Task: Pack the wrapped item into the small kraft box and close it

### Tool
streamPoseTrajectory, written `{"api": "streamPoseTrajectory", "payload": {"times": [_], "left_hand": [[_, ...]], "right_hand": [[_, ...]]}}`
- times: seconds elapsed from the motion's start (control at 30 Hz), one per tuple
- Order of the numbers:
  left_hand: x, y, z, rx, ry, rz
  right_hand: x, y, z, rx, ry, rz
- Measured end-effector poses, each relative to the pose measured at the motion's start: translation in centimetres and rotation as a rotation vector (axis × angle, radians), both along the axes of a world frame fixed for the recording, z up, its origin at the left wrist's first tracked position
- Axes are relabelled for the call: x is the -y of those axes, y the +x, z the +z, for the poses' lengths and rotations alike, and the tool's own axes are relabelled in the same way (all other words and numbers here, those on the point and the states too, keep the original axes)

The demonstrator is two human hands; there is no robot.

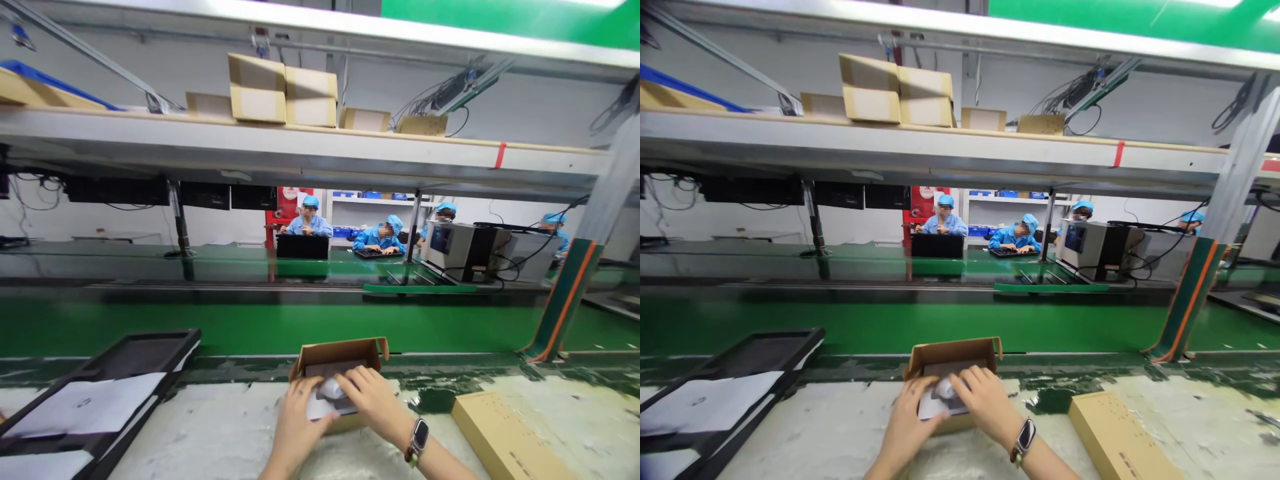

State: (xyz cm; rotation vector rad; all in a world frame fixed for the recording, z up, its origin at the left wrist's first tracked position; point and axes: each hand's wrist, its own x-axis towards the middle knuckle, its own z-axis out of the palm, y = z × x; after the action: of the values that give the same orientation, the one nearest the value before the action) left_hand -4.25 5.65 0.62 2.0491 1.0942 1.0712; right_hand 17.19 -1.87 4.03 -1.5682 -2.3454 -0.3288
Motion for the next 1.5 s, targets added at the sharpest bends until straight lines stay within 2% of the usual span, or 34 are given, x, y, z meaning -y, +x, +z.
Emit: {"api": "streamPoseTrajectory", "payload": {"times": [0.1,0.23,0.3,0.37,0.5,0.6,0.73,0.87,1.07,1.37,1.5], "left_hand": [[-0.4,0.3,-1.4,-0.255,-0.05,0.007],[-1.9,0.2,-3.4,-0.524,-0.036,-0.136],[-2.5,0.2,-4.3,-0.579,-0.018,-0.155],[-2.8,0.4,-5.1,-0.59,0.025,-0.106],[-2.9,0.9,-6.0,-0.576,0.091,-0.052],[-2.8,0.9,-5.4,-0.565,0.062,-0.089],[-2.0,0.5,-3.0,-0.604,-0.055,-0.16],[-1.1,0.4,-1.2,-0.641,-0.104,-0.131],[-1.2,0.5,-1.7,-0.638,-0.099,-0.152],[-0.6,0.5,-1.5,-0.536,-0.043,-0.128],[-0.7,0.4,-2.0,-0.516,-0.005,-0.123]], "right_hand": [[-1.7,-0.8,-0.6,0.031,-0.036,0.051],[-3.5,-0.7,0.0,-0.06,-0.157,0.069],[-4.4,-0.3,0.7,-0.122,-0.22,0.082],[-5.2,-0.1,1.2,-0.184,-0.272,0.083],[-5.7,0.0,0.9,-0.3,-0.355,0.06],[-5.6,0.1,0.3,-0.361,-0.395,0.051],[-6.1,0.8,-0.5,-0.445,-0.469,0.072],[-6.9,0.7,-1.3,-0.555,-0.445,0.044],[-6.7,-0.2,-2.2,-0.659,-0.26,-0.097],[-7.7,-0.1,-2.9,-0.59,-0.281,-0.16],[-6.9,-0.6,-2.7,-0.586,-0.245,-0.22]]}}
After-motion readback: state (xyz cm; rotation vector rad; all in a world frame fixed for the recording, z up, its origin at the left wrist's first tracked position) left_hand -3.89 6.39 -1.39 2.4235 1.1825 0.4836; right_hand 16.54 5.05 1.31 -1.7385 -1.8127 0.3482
